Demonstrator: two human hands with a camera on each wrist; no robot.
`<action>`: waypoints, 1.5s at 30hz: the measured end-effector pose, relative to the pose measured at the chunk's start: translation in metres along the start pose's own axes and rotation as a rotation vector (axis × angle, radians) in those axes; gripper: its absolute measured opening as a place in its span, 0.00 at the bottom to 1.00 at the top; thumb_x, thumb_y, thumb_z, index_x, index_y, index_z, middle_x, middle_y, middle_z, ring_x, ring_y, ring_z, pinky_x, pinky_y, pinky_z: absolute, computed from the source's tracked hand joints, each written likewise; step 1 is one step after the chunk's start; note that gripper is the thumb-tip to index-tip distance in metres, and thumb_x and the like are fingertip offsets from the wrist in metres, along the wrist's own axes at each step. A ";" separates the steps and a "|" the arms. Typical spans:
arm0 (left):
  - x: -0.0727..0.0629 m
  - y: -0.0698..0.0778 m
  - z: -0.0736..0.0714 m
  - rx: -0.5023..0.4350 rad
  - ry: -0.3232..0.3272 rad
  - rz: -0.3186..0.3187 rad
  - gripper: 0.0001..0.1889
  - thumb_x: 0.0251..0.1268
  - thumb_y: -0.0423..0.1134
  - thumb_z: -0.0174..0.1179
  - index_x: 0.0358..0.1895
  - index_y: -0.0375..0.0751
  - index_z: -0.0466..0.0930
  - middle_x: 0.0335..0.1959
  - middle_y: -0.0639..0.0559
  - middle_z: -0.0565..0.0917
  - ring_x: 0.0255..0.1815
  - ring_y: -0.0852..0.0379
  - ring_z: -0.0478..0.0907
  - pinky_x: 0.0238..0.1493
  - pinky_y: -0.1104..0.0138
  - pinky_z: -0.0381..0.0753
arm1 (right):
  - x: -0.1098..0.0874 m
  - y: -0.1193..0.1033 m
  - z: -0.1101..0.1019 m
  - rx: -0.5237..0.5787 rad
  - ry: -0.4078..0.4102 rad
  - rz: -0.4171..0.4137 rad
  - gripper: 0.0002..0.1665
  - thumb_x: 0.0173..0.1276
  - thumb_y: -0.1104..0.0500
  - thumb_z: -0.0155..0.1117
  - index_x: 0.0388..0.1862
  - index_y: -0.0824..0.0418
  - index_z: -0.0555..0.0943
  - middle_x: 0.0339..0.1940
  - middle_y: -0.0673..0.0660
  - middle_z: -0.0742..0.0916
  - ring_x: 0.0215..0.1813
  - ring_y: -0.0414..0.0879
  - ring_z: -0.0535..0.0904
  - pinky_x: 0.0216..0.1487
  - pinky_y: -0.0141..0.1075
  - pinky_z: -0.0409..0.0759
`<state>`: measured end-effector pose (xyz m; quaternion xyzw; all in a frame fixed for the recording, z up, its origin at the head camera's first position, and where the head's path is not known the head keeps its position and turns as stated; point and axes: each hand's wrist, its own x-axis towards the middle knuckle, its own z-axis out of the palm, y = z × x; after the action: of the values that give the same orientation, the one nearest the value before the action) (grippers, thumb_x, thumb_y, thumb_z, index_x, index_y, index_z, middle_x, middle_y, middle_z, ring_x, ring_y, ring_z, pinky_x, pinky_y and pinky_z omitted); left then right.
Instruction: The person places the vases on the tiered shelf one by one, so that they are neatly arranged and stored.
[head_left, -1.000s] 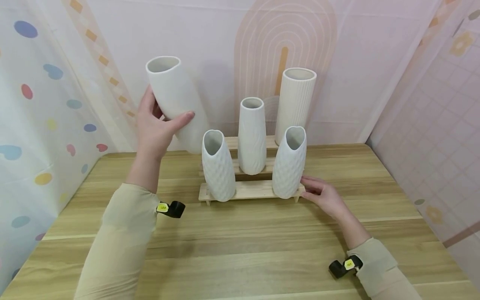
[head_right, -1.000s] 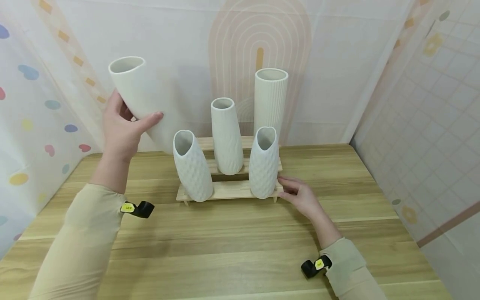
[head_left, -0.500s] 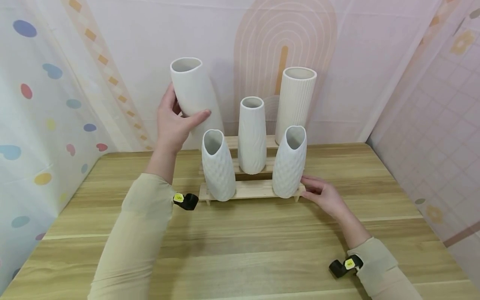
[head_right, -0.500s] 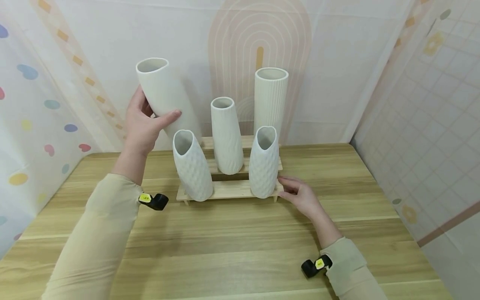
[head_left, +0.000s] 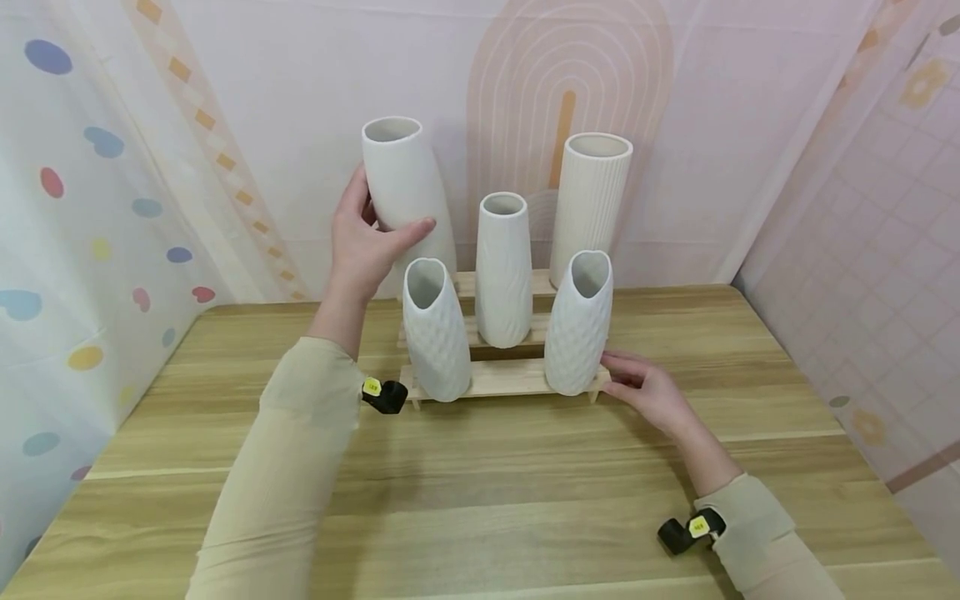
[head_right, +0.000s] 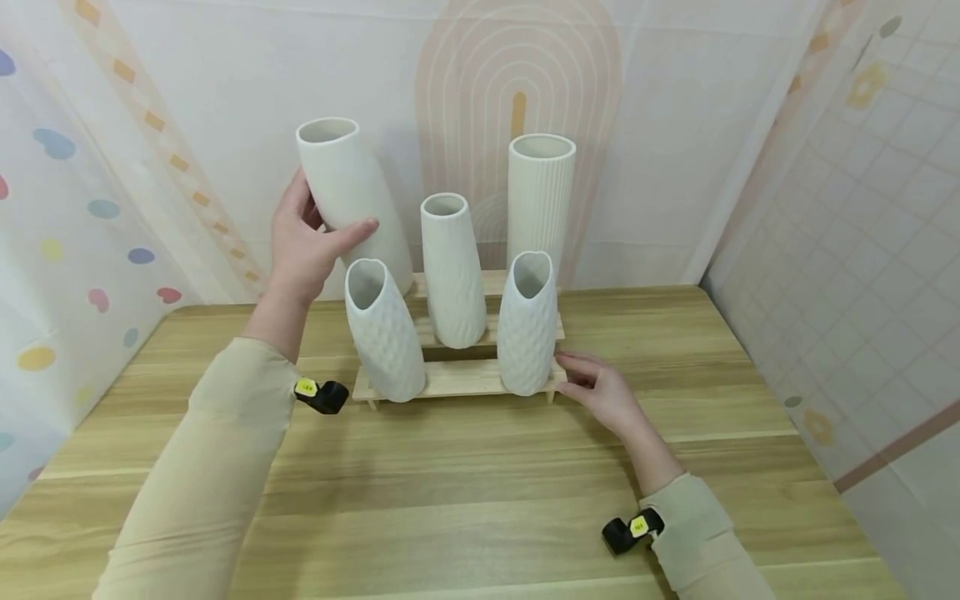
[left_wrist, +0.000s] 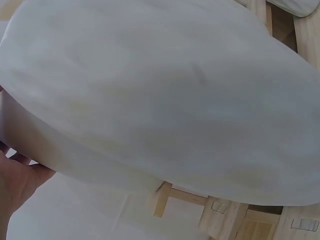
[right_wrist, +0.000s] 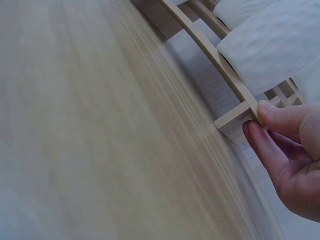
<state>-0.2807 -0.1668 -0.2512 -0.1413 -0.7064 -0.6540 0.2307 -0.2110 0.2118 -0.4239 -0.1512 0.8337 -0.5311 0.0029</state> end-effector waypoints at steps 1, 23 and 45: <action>0.001 0.000 0.000 0.009 0.001 -0.004 0.44 0.45 0.33 0.77 0.71 0.55 0.68 0.63 0.52 0.74 0.59 0.50 0.72 0.59 0.56 0.77 | 0.000 0.000 0.000 -0.001 0.000 0.000 0.25 0.67 0.69 0.66 0.63 0.73 0.77 0.66 0.69 0.76 0.56 0.59 0.78 0.50 0.25 0.78; 0.000 -0.006 -0.011 0.200 -0.128 -0.068 0.56 0.49 0.31 0.77 0.79 0.62 0.52 0.69 0.53 0.69 0.63 0.50 0.69 0.64 0.57 0.71 | 0.000 -0.001 0.000 -0.010 0.001 0.005 0.25 0.67 0.69 0.66 0.63 0.72 0.76 0.67 0.68 0.76 0.56 0.59 0.78 0.51 0.24 0.77; -0.015 0.007 -0.012 0.116 -0.170 -0.080 0.52 0.56 0.28 0.72 0.80 0.55 0.49 0.73 0.50 0.65 0.68 0.47 0.67 0.67 0.48 0.71 | 0.000 -0.001 0.000 -0.003 -0.002 0.019 0.25 0.68 0.68 0.66 0.63 0.73 0.76 0.67 0.69 0.75 0.57 0.60 0.77 0.50 0.24 0.77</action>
<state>-0.2622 -0.1768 -0.2524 -0.1542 -0.7653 -0.6063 0.1514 -0.2106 0.2108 -0.4228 -0.1440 0.8358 -0.5297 0.0087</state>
